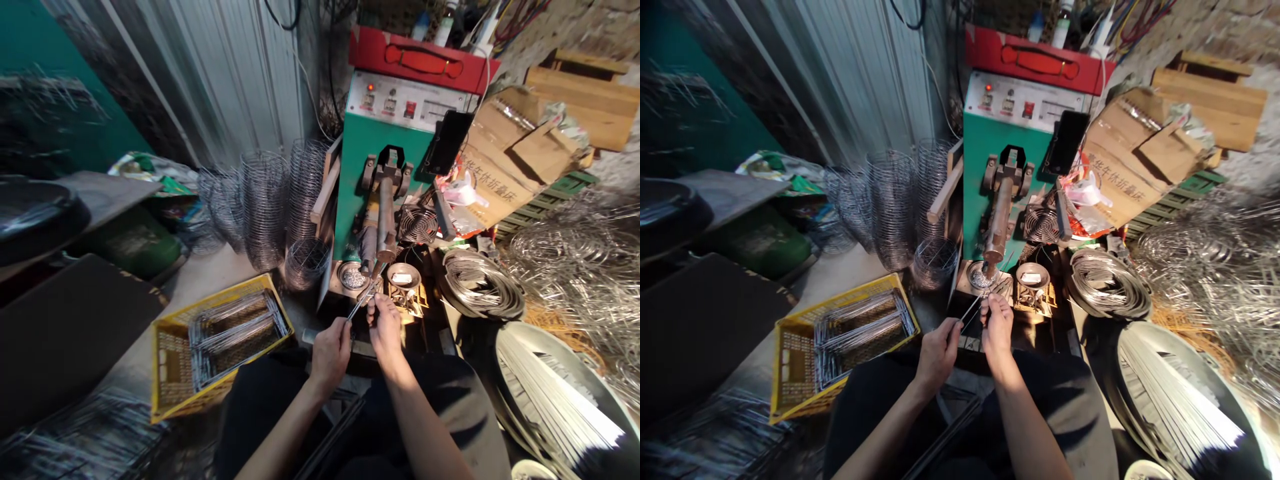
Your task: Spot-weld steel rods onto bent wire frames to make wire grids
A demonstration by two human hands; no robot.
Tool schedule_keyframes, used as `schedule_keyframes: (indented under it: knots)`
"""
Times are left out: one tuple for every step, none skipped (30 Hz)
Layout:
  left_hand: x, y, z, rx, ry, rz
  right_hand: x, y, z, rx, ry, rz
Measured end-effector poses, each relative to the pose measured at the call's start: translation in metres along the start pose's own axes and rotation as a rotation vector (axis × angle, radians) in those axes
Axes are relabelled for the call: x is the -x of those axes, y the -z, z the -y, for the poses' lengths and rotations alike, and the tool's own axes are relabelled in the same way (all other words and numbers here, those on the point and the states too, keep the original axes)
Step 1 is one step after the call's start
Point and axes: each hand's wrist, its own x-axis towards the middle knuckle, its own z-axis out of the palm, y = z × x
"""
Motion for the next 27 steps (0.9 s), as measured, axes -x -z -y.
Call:
schedule_keyframes:
  knots:
    - [-0.001,0.000,0.000,0.002,0.001,-0.001,-0.001,-0.001,0.000,-0.002,-0.002,-0.002]
    - [-0.002,0.000,0.000,0.001,0.001,-0.003,-0.001,-0.002,0.001,-0.002,-0.003,-0.005]
    - [-0.003,0.000,0.000,0.000,-0.002,-0.005,-0.002,-0.003,0.001,-0.003,-0.004,-0.007]
    - [-0.004,0.000,0.000,-0.001,-0.007,-0.008,-0.003,-0.003,0.002,-0.003,-0.005,-0.007]
    - [-0.005,0.000,0.000,-0.002,-0.013,-0.009,-0.004,-0.004,0.003,-0.004,-0.004,-0.005]
    - [-0.007,-0.001,0.000,-0.002,-0.019,-0.011,-0.005,-0.005,0.004,-0.004,-0.001,-0.001]
    - [-0.008,-0.001,0.001,-0.003,-0.024,-0.012,-0.006,-0.005,0.004,-0.004,0.001,0.002]
    - [-0.009,-0.001,0.001,-0.007,-0.030,-0.015,-0.007,-0.005,0.005,-0.003,0.005,0.005]
    - [-0.010,-0.002,0.001,-0.012,-0.035,-0.018,-0.009,-0.006,0.006,-0.003,0.008,0.007]
    - [-0.011,-0.002,0.001,-0.019,-0.040,-0.022,-0.010,-0.006,0.006,-0.002,0.011,0.009]
    - [-0.013,-0.002,0.001,-0.025,-0.043,-0.025,-0.011,-0.007,0.006,-0.004,0.013,0.010]
    - [-0.014,-0.002,0.001,-0.032,-0.045,-0.026,-0.012,-0.007,0.006,-0.006,0.015,0.010]
    - [-0.015,-0.001,0.001,-0.036,-0.043,-0.024,-0.013,-0.008,0.006,-0.007,0.018,0.011]
    - [-0.016,-0.001,0.001,-0.039,-0.040,-0.021,-0.014,-0.009,0.006,-0.008,0.022,0.011]
    - [-0.017,0.000,0.000,-0.041,-0.036,-0.018,-0.015,-0.009,0.005,-0.007,0.024,0.012]
    - [-0.017,0.001,0.000,-0.042,-0.033,-0.013,-0.015,-0.009,0.005,-0.005,0.025,0.017]
    - [-0.018,0.002,0.000,-0.046,-0.033,-0.011,-0.015,-0.009,0.004,-0.005,0.024,0.024]
    - [-0.018,0.003,0.000,-0.050,-0.036,-0.009,-0.016,-0.009,0.004,-0.007,0.021,0.032]
    - [-0.018,0.004,-0.001,-0.054,-0.036,-0.004,-0.015,-0.009,0.004,-0.011,0.016,0.037]
    - [-0.018,0.005,-0.001,-0.055,-0.034,0.001,-0.015,-0.008,0.005,-0.014,0.010,0.042]
    - [-0.018,0.005,-0.002,-0.052,-0.028,0.008,-0.015,-0.007,0.006,-0.006,0.005,0.048]
    - [-0.018,0.006,-0.002,-0.046,-0.022,0.016,-0.015,-0.006,0.007,0.015,0.005,0.054]
    - [-0.019,0.006,-0.002,-0.041,-0.017,0.019,-0.015,-0.005,0.009,0.051,0.011,0.063]
    - [-0.020,0.006,-0.002,-0.038,-0.015,0.020,-0.015,-0.003,0.011,0.094,0.026,0.074]
    - [-0.021,0.006,-0.002,-0.038,-0.020,0.018,-0.016,-0.001,0.013,0.138,0.048,0.084]
    - [-0.023,0.006,-0.001,-0.038,-0.033,0.019,-0.017,0.000,0.015,0.176,0.077,0.088]
    - [-0.026,0.006,0.000,-0.035,-0.050,0.026,-0.019,0.001,0.016,0.201,0.109,0.087]
